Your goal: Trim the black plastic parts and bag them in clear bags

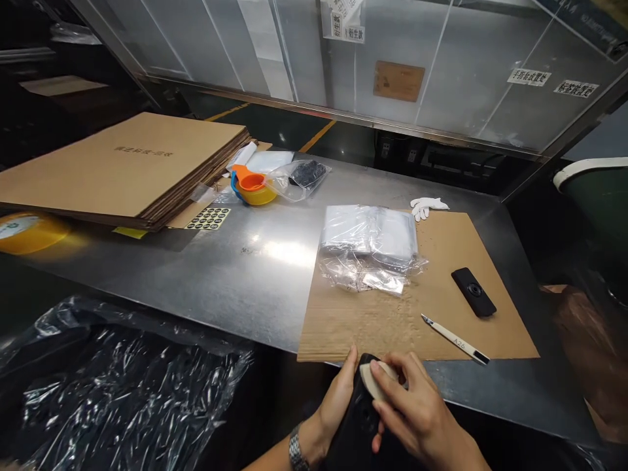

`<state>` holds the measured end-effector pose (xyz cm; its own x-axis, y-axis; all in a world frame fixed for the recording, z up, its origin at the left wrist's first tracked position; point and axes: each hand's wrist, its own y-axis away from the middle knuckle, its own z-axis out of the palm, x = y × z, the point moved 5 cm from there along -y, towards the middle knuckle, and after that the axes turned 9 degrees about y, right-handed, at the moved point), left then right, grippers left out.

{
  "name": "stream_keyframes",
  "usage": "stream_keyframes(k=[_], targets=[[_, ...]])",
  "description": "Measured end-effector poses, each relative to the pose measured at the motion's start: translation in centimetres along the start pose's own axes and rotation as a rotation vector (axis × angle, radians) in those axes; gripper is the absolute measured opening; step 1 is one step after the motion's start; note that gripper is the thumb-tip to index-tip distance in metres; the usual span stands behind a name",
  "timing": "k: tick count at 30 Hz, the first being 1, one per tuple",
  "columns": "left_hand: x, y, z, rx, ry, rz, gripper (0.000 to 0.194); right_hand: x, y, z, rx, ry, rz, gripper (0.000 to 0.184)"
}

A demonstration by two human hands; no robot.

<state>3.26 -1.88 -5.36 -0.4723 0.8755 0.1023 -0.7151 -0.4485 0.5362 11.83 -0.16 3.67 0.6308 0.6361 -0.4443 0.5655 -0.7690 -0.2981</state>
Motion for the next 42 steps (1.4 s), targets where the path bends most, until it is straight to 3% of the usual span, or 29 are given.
stream_keyframes(k=[3, 7, 10, 14, 17, 20, 23, 30, 34, 37, 42], targets=[[-0.3, 0.2, 0.2, 0.042, -0.017, 0.049, 0.080, -0.6, -0.7, 0.0, -0.028, 0.010, -0.053, 0.046], [-0.5, 0.2, 0.1, -0.014, -0.020, -0.011, 0.086, 0.5, 0.5, -0.1, -0.060, -0.024, -0.027, 0.046], [0.8, 0.2, -0.2, 0.009, -0.047, 0.159, 0.076, 1.8, 2.1, -0.1, -0.016, -0.065, 0.038, 0.049], [2.1, 0.8, 0.7, 0.085, -0.228, 0.349, 0.056, 2.0, 2.4, -0.6, 0.172, -0.017, 0.099, 0.054], [2.9, 1.2, 1.2, 0.187, -0.215, 0.432, 0.048, 0.6, 1.2, -0.4, 0.144, 0.121, 0.128, 0.048], [3.6, 1.1, 0.9, 0.243, -0.065, 0.374, 0.055, -2.2, 0.2, 0.7, 0.103, 0.196, 0.001, 0.037], [4.1, 0.6, 0.7, 0.188, 0.113, 0.297, 0.061, -4.1, 0.4, 1.6, 0.167, 0.168, -0.096, 0.034], [3.2, 0.2, 2.0, -0.023, 0.373, 0.162, 0.045, -1.6, 1.9, 2.1, 0.229, -0.022, 0.058, 0.058], [3.9, -0.4, 1.9, 0.015, 0.454, 0.213, 0.032, -2.8, 1.8, 2.4, 0.293, -0.062, -0.046, 0.053], [4.5, -0.4, 1.4, 0.064, 0.539, 0.201, 0.033, -3.4, 2.1, 2.7, 0.285, 0.000, -0.099, 0.050], [4.9, 0.0, 0.5, 0.128, 0.611, 0.204, 0.044, -0.5, 4.1, 1.9, 0.300, 0.084, -0.079, 0.047]])
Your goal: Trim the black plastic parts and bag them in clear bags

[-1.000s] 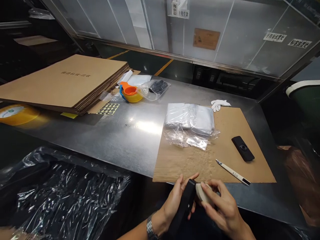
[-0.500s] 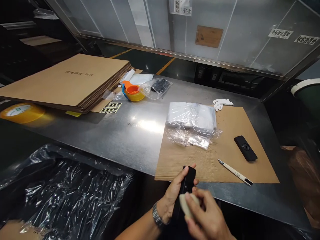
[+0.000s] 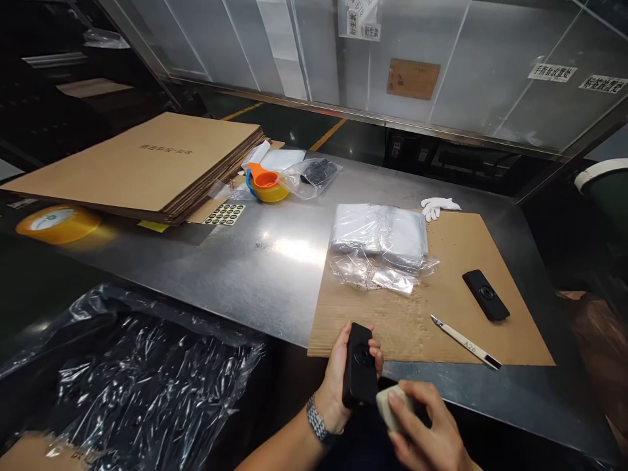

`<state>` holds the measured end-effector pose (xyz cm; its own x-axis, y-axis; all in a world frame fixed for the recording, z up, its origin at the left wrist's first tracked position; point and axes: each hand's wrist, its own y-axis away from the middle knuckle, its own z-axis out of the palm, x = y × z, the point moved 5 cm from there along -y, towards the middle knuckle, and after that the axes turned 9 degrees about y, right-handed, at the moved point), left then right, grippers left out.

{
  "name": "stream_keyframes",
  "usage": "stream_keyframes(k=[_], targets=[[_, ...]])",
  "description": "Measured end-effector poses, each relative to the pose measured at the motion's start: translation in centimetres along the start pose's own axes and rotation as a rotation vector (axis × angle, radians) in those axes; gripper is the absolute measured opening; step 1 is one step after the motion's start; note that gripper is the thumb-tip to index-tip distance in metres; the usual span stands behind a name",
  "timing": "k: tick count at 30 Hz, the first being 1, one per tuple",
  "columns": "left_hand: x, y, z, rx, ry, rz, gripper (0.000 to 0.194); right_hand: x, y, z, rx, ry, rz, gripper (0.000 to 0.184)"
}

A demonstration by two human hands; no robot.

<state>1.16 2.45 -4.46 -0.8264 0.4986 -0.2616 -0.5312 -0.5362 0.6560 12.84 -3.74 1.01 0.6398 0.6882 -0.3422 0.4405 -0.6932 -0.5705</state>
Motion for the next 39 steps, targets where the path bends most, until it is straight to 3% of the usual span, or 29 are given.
stream_keyframes(k=[5, 9, 12, 15, 18, 22, 27, 30, 33, 36, 38, 39], targets=[[0.0, 0.4, 0.7, -0.030, -0.038, 0.120, 0.039, 5.9, 1.3, 0.6, -0.082, 0.206, 0.268, 0.044], [0.2, 1.1, 1.1, -0.028, -0.252, 0.320, 0.011, 9.8, 1.2, 2.5, -0.155, 0.360, 0.389, 0.035], [0.6, 1.5, 0.8, -0.029, -0.334, 0.418, 0.031, 11.3, 1.0, 3.8, -0.180, 0.414, 0.418, 0.035], [0.4, 1.1, -0.3, 0.009, -0.259, 0.261, 0.034, 11.8, 0.9, 4.5, -0.202, 0.454, 0.435, 0.036], [0.2, 0.6, -0.8, -0.060, -0.101, 0.127, 0.025, 11.8, 1.1, 4.0, -0.204, 0.492, 0.456, 0.037], [-0.1, 0.5, -0.7, -0.086, -0.085, 0.081, 0.020, 12.7, 2.5, 1.5, -0.156, 0.579, 0.526, 0.035], [-0.4, 0.9, 0.6, -0.239, -0.168, 0.090, 0.042, 15.2, 4.9, -1.1, -0.172, 0.656, 0.594, 0.038], [-0.2, 1.2, 0.6, -0.227, -0.194, 0.114, 0.041, 16.2, 5.5, -1.6, -0.189, 0.625, 0.613, 0.041], [-0.1, 1.5, 0.5, -0.181, -0.275, 0.114, 0.049, 16.1, 5.4, -2.1, -0.138, 0.578, 0.686, 0.046], [0.3, 1.9, 0.9, -0.168, -0.383, 0.213, 0.056, 13.8, 4.4, -2.7, -0.117, 0.469, 0.776, 0.042], [0.7, 2.1, 1.2, -0.161, -0.407, 0.303, 0.055, 11.1, 3.4, -2.4, -0.174, 0.258, 0.826, 0.037], [0.8, 2.1, 1.4, -0.167, -0.396, 0.336, 0.052, 9.6, 3.0, -2.1, -0.212, 0.047, 0.870, 0.037]])
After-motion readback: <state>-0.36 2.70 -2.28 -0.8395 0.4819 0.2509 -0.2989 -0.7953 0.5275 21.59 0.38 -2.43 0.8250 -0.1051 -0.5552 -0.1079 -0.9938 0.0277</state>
